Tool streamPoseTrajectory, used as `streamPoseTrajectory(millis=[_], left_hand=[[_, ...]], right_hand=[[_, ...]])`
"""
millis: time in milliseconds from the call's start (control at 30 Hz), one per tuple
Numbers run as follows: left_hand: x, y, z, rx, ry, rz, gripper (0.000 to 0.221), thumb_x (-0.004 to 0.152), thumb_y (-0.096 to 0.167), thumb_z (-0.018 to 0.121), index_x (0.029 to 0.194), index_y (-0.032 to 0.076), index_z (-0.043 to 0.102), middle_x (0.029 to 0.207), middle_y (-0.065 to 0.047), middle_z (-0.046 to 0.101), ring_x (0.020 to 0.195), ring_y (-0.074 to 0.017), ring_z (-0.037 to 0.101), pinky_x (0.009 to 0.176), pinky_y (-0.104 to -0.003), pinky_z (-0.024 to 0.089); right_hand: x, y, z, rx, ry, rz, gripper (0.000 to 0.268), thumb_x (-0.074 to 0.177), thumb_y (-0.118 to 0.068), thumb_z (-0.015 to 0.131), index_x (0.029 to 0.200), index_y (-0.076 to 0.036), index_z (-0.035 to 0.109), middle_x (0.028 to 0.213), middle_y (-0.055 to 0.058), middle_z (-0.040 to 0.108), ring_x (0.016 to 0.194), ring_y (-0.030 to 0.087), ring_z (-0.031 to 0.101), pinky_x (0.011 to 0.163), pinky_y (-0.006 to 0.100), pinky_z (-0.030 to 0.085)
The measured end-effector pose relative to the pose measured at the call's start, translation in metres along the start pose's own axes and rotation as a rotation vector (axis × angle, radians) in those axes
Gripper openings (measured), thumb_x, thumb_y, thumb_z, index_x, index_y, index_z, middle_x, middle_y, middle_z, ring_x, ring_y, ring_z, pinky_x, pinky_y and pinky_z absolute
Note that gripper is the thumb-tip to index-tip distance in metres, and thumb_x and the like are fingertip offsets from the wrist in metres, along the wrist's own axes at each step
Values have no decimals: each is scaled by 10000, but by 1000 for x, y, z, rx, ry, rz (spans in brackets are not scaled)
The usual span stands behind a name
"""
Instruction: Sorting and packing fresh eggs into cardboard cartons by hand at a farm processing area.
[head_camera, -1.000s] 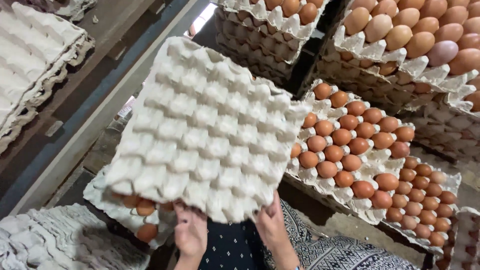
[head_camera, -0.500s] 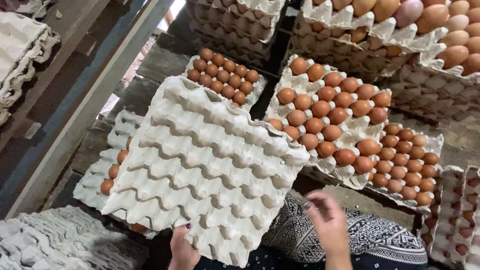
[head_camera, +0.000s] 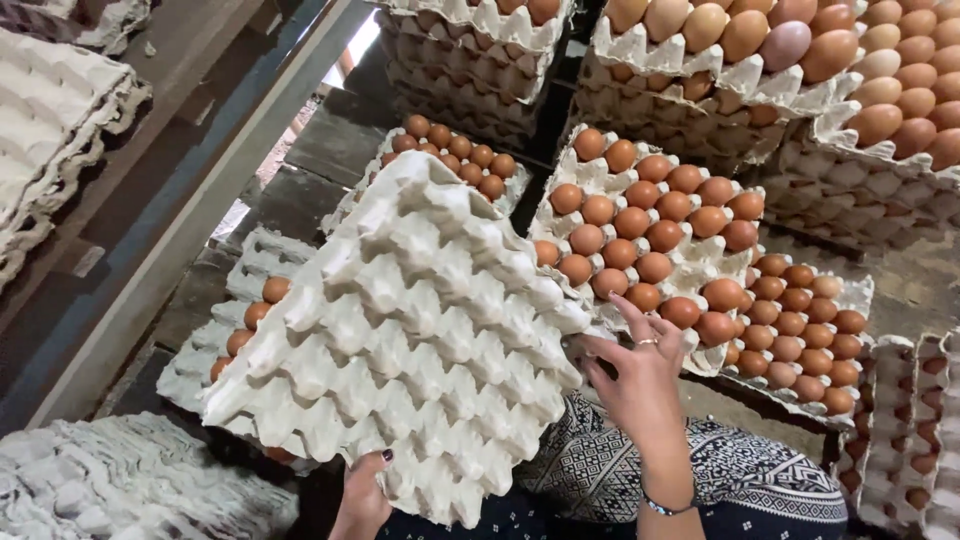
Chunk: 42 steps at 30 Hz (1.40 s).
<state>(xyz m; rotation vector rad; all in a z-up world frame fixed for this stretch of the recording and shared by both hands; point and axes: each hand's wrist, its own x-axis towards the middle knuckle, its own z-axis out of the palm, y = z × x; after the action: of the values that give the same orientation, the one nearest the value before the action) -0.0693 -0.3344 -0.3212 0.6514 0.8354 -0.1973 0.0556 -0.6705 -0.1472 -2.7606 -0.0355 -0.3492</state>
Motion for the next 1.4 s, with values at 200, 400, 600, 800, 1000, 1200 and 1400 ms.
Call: streamPoseTrajectory(millis=[200, 400, 600, 800, 1000, 1200, 1400], left_hand=[[16, -9, -42, 11, -108, 59, 344, 815, -52, 444, 1102, -193, 571, 1120, -299, 623, 995, -363, 561, 859, -410, 412], [13, -8, -40, 1041, -345, 1140, 141, 750, -24, 649, 875, 39, 628, 866, -70, 726, 756, -181, 658, 700, -284, 523], [14, -3, -24, 99, -62, 246, 283, 765, -50, 469, 969, -174, 621, 927, -235, 642, 829, -312, 540, 765, -382, 406], [-19, 16, 12, 103, -50, 252, 563, 747, -78, 449, 1300, -152, 521, 1151, -286, 610, 989, -356, 521, 878, -415, 381], [-37, 37, 16, 446, -150, 438, 337, 732, -44, 590, 1032, -155, 699, 979, -199, 755, 898, -289, 634, 834, -367, 471], [-57, 63, 20, 385, -16, 289, 434, 737, -97, 581, 1159, -182, 632, 968, -281, 711, 863, -348, 627, 787, -402, 481], [-53, 71, 15, 368, -26, 354, 352, 735, -91, 574, 1061, -193, 659, 906, -244, 697, 806, -308, 592, 715, -373, 447]], right_hand=[[-1, 0, 10, 82, 4, -38, 217, 599, -209, 796, 799, -292, 807, 1395, 4, 538, 1142, 351, 413, 1024, 436, 359], [0, -9, 14, 104, 38, -35, 161, 572, -165, 819, 710, -240, 786, 1360, -19, 565, 1152, 325, 416, 1022, 452, 361], [-2, -13, 32, 79, 50, -49, 166, 540, -154, 811, 692, -194, 759, 1348, -27, 565, 1195, 335, 420, 1058, 455, 359], [-3, -9, 48, 112, -14, -66, 204, 535, -161, 807, 726, -231, 792, 1402, -104, 526, 1219, 343, 406, 1070, 482, 341], [0, -9, 69, 159, -7, -224, 250, 537, -138, 803, 739, -284, 814, 1334, -97, 595, 1199, 348, 446, 1056, 483, 362], [-1, -32, 61, 243, 58, -302, 312, 505, -62, 795, 789, -183, 757, 1351, 2, 589, 1210, 355, 431, 1016, 455, 382], [0, -30, 63, 236, 166, -358, 219, 605, -107, 789, 806, -180, 745, 1365, -36, 552, 1209, 319, 424, 1035, 419, 378]])
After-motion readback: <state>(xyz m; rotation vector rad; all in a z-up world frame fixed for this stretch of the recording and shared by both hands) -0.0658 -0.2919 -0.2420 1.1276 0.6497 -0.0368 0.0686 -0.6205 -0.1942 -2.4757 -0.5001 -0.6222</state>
